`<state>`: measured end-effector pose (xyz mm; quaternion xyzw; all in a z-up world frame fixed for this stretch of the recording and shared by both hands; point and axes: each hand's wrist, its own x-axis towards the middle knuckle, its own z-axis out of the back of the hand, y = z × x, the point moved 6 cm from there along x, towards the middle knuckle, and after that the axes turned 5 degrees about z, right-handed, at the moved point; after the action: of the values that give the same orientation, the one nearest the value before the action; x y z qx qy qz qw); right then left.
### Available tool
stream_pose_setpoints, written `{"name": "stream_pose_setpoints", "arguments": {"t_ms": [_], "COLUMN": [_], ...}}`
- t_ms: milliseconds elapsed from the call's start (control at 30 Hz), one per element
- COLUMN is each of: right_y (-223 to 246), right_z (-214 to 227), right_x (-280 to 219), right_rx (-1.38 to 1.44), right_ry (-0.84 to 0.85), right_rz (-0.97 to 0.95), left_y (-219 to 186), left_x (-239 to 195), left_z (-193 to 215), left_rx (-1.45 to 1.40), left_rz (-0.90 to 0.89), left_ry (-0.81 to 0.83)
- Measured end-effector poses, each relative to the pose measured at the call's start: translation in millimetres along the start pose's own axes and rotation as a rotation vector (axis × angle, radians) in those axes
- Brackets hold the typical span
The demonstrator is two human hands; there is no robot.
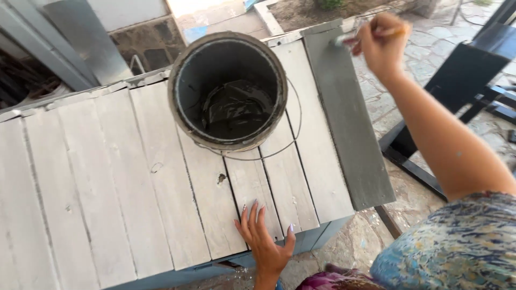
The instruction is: Painting a small wooden structure with grey paint using a paintbrush in an outdoor workspace.
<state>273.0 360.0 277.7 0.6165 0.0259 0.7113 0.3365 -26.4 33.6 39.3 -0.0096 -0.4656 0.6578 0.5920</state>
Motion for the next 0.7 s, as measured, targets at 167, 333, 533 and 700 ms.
{"name": "stream_pose_setpoints", "arguments": {"t_ms": [167, 333, 533, 700], "right_y": [14.2, 97.0, 148.6, 159.7], "right_z": [26.1, 79.4, 122.5, 83.4], "right_x": [-105.0, -234.5, -277.7, -199.0], "right_rx": [-0.291, -0.291, -0.170, -0.093], "right_ry": [-0.004, 0.121, 0.200, 0.163], "right_rz": [0.092, 0.020, -0.194, -0.086], "left_y": [1.1, 6.3, 7.5, 2.0], "left_x": [-1.6, -4.9, -6.4, -5.8], "left_z": [-4.3, -3.5, -5.9, 6.7], "left_rx": [0.027, -0.018, -0.043, -0.169], "left_rz": [-0.047, -0.015, -0.045, -0.147], "left_ry": [-0.011, 0.003, 0.001, -0.028]}}
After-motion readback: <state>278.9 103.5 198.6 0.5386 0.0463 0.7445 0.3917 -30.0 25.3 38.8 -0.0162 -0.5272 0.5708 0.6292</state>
